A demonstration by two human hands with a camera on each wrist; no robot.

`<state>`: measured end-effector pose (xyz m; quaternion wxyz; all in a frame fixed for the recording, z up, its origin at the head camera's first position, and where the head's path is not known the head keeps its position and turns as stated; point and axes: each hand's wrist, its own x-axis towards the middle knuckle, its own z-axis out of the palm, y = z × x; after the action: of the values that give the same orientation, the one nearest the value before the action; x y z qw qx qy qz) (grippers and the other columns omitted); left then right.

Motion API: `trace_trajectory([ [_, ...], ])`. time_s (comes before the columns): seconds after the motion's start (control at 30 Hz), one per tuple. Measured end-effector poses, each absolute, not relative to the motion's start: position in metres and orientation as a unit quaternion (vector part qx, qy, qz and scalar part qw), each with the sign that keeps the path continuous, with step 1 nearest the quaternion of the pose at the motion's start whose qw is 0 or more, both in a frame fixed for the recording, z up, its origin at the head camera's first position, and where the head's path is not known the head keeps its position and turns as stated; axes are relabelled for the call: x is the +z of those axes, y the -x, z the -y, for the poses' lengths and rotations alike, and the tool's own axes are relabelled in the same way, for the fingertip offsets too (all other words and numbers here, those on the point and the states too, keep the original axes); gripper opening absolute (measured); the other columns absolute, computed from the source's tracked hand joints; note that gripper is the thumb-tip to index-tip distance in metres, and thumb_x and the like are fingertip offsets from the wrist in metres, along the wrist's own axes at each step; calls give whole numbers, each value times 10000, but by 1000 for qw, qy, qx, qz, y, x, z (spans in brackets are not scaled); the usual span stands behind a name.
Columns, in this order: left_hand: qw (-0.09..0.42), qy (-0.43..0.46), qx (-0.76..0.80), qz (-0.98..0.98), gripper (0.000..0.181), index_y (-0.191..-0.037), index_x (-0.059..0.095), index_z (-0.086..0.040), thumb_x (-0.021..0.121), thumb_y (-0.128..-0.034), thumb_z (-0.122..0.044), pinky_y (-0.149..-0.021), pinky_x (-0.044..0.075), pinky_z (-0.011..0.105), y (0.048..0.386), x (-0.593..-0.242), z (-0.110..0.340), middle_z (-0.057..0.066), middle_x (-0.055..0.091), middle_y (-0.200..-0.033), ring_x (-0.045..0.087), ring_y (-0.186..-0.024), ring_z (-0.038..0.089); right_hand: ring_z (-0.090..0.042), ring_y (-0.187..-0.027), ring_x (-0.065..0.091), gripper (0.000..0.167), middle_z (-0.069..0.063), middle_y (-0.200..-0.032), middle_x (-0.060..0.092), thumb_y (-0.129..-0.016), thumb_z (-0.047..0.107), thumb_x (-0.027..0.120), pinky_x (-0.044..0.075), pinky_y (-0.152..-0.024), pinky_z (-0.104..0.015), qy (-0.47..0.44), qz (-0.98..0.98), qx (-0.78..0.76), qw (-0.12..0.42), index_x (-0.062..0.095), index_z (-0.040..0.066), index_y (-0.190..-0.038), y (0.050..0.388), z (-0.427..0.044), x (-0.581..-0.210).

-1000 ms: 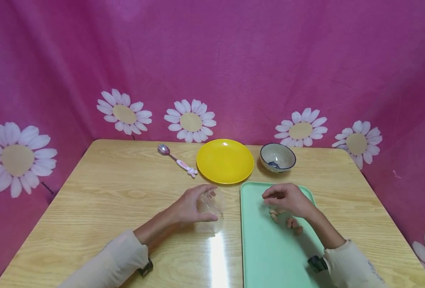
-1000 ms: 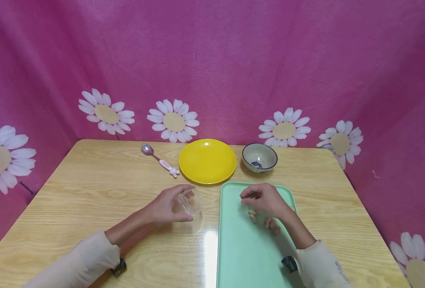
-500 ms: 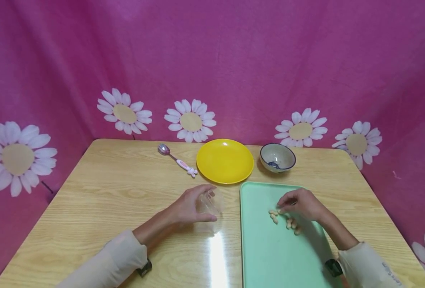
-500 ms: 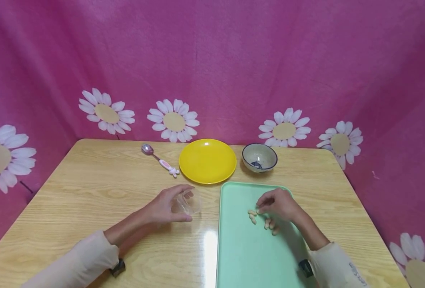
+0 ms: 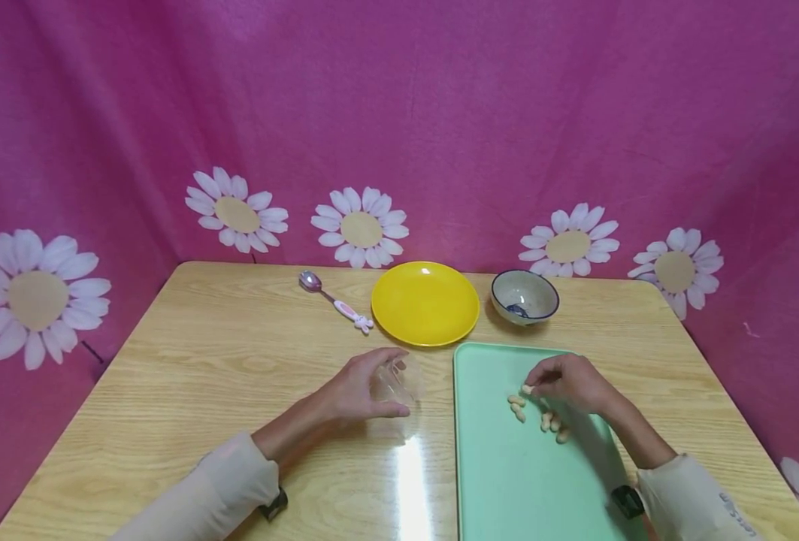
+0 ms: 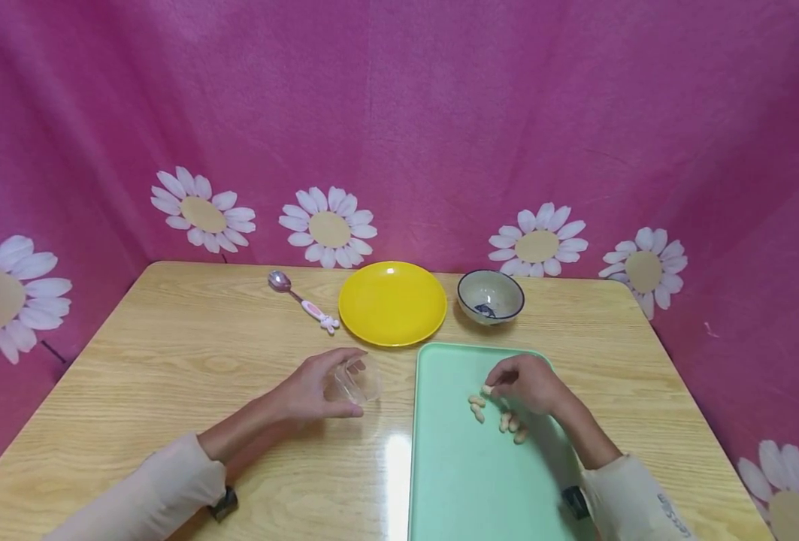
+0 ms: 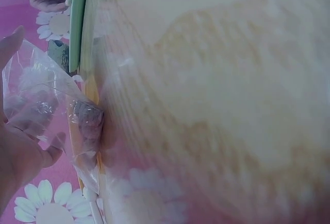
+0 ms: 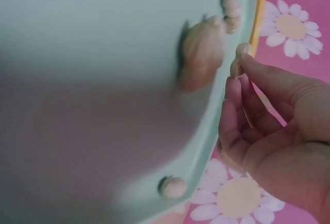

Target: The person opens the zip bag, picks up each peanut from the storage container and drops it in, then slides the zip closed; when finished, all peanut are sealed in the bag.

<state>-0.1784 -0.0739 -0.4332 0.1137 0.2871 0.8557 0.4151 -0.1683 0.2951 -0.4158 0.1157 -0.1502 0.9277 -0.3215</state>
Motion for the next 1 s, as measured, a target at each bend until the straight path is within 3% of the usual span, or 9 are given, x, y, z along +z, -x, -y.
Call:
trace_trajectory([
  [0.4, 121, -286, 411, -857, 795, -1388, 432, -179, 811, -722, -389, -1100, 356, 429, 179, -432, 70, -22, 593, -1265, 495, -1247, 173, -102, -750, 589, 85, -24, -864, 707, -849, 80, 684, 516, -689, -186, 165, -916, -352, 104, 721, 87, -924, 172, -257, -404],
  [0.63, 118, -292, 415, -854, 793, -1389, 434, -148, 814, -725, -354, -1101, 352, 437, 178, -432, 70, 12, 597, -1271, 493, -1254, 188, -143, -830, 613, 111, -43, -928, 708, -864, 112, 678, 553, -761, -259, 148, -899, -400, 102, 721, 88, -964, 173, -216, -399],
  [1.0, 95, -310, 412, -851, 794, -1370, 451, -125, 816, -713, -385, -1069, 386, 436, 178, -434, 71, 13, 614, -1231, 523, -1214, 182, -158, -836, 613, 88, -25, -887, 701, -850, 107, 695, 519, -698, -213, 203, -876, -428, 90, 723, 108, -933, 174, -168, -394],
])
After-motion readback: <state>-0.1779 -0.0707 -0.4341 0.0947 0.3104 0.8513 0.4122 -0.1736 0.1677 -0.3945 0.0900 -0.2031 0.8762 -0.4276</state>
